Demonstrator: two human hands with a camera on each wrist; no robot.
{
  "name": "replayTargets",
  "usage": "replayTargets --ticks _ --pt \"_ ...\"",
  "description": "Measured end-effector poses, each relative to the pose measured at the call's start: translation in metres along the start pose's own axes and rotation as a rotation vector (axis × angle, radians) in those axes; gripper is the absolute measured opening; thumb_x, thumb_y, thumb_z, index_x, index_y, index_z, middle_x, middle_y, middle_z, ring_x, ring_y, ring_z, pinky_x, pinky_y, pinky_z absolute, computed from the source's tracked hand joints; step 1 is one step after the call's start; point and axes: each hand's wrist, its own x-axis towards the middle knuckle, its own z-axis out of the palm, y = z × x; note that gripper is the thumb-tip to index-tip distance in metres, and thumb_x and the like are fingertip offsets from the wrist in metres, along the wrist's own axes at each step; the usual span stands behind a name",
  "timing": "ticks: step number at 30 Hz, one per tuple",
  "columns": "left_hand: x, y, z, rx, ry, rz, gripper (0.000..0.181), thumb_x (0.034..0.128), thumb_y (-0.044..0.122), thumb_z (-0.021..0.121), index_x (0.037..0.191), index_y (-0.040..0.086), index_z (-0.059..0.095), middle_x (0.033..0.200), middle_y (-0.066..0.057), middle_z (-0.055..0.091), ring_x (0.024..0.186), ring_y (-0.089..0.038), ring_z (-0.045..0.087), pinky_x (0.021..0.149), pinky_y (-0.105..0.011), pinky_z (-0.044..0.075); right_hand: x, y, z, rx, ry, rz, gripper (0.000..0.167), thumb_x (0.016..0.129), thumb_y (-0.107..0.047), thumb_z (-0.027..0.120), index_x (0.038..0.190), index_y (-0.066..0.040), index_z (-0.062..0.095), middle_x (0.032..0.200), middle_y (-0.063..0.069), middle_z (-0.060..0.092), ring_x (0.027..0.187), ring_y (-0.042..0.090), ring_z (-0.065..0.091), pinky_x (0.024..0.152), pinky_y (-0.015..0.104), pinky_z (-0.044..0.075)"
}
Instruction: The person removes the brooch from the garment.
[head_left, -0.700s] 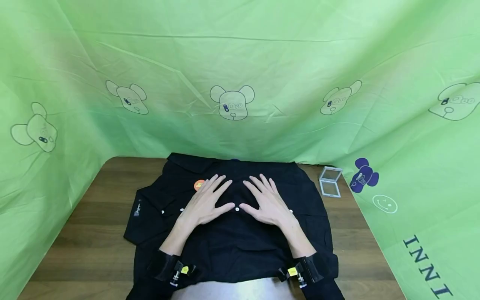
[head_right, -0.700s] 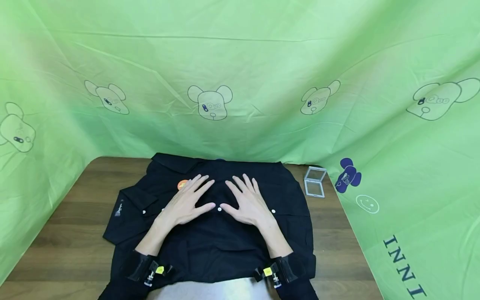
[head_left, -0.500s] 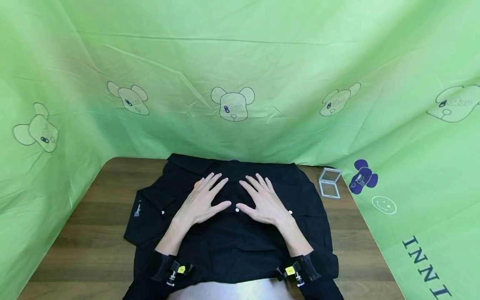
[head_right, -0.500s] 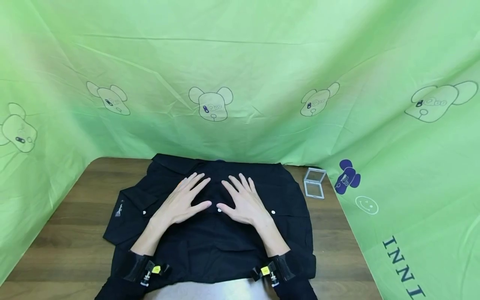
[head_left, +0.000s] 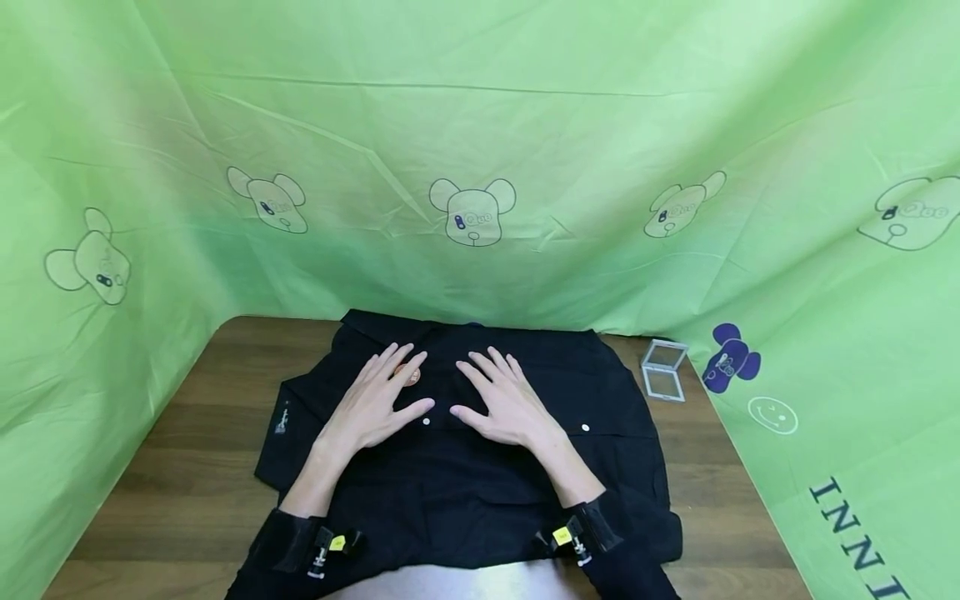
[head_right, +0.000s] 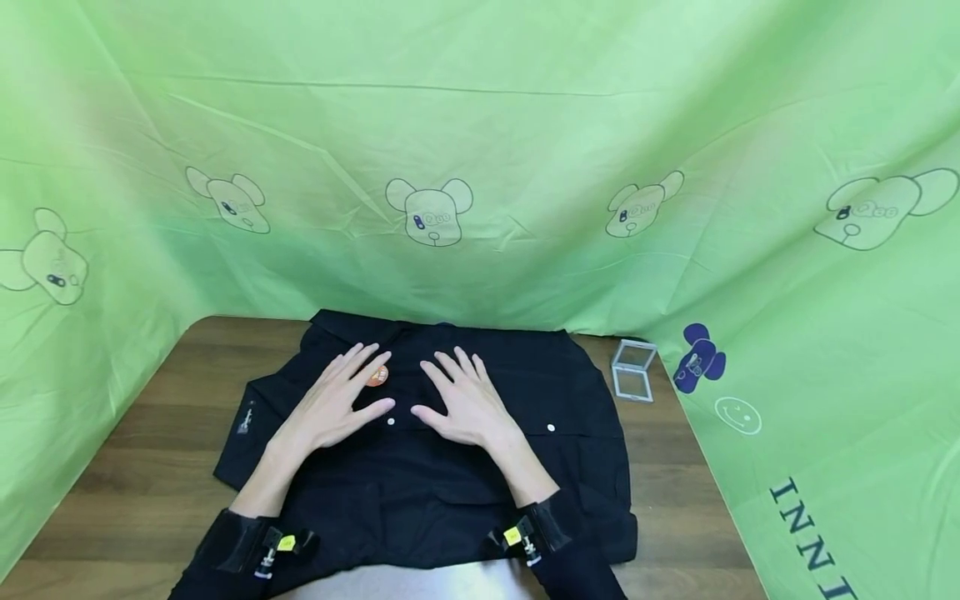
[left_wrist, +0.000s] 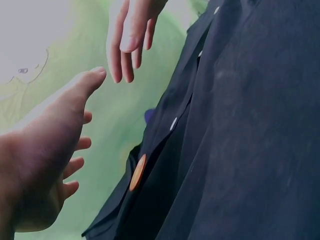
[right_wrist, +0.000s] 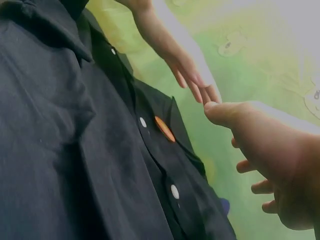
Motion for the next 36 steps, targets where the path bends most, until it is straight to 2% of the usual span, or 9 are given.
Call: replayTargets --ticks 7,16,28,36 --pt "-0.009 -0.016 -0.007 -0.015 0.025 -0.044 0.084 0.1083 0.063 0.067 0.177 0.023 0.039 0.186 -0.015 0.035 0.175 -0.044 0.027 0.139 -0.072 0.024 0.014 -0.012 0.007 0.003 0.001 -0.022 0.08 0.108 -0.066 0.062 0.171 -0.018 0.051 0.176 0.017 0.051 0.169 0.047 0.04 0.135 0.072 0.033" --pt "-0.016 -0.033 -0.006 -0.034 0.038 -0.094 0.084 0.1094 0.061 0.066 0.178 0.022 0.037 0.186 -0.017 0.034 0.175 -0.044 0.025 0.138 -0.073 0.023 0.033 -0.025 0.016 0.002 -0.005 -0.056 0.079 0.109 -0.065 0.061 0.17 -0.016 0.052 0.173 0.017 0.053 0.166 0.047 0.044 0.135 0.068 0.036" --pt "-0.022 -0.052 -0.005 -0.08 0.028 -0.128 0.088 0.1079 0.058 0.07 0.178 0.019 0.036 0.186 -0.017 0.033 0.176 -0.044 0.023 0.141 -0.069 0.02 0.055 -0.029 0.034 0.061 0.082 -0.111 0.064 0.109 -0.046 0.071 0.157 -0.005 0.063 0.16 0.018 0.065 0.155 0.042 0.058 0.13 0.062 0.046" --pt "-0.024 -0.058 -0.004 -0.089 0.012 -0.15 0.087 0.1084 0.057 0.07 0.178 0.019 0.036 0.186 -0.018 0.033 0.176 -0.044 0.023 0.141 -0.069 0.019 0.075 -0.036 0.046 0.049 0.053 -0.096 0.058 0.109 -0.042 0.074 0.154 -0.006 0.067 0.158 0.015 0.068 0.154 0.036 0.06 0.129 0.057 0.048"
